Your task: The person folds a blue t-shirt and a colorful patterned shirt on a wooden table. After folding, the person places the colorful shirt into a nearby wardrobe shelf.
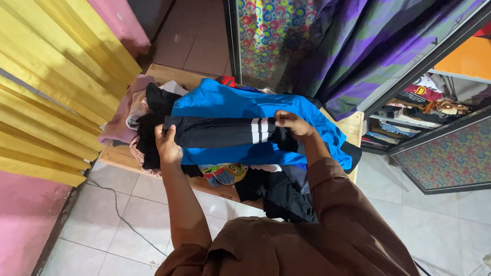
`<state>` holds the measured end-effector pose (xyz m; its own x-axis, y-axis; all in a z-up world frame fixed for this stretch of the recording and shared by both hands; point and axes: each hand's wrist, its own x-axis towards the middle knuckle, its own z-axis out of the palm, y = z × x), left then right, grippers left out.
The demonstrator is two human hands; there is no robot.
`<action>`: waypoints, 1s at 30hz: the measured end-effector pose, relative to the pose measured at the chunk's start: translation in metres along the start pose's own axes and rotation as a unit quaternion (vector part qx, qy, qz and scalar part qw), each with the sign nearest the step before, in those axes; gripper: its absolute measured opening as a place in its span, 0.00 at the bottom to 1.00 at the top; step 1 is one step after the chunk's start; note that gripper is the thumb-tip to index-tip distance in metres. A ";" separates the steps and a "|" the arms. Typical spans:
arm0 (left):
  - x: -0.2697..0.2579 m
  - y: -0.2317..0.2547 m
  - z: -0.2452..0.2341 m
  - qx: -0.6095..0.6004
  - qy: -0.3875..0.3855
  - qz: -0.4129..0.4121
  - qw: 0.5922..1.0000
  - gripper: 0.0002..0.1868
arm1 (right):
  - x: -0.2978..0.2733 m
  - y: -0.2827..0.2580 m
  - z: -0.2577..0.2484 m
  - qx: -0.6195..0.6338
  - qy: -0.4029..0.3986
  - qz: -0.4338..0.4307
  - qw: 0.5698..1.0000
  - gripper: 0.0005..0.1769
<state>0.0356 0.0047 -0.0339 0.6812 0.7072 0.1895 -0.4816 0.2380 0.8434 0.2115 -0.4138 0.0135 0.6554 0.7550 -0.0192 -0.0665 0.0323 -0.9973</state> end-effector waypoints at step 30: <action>0.018 -0.014 -0.009 0.204 0.176 0.008 0.963 0.10 | -0.139 -0.004 -0.012 -0.618 0.349 -0.131 0.693 0.17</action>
<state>0.0500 0.0201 -0.0471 0.4122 0.9073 0.0832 -0.1854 -0.0059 0.9826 0.1294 -0.5270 0.0191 0.7557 0.3151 0.5742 0.5357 -0.8018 -0.2649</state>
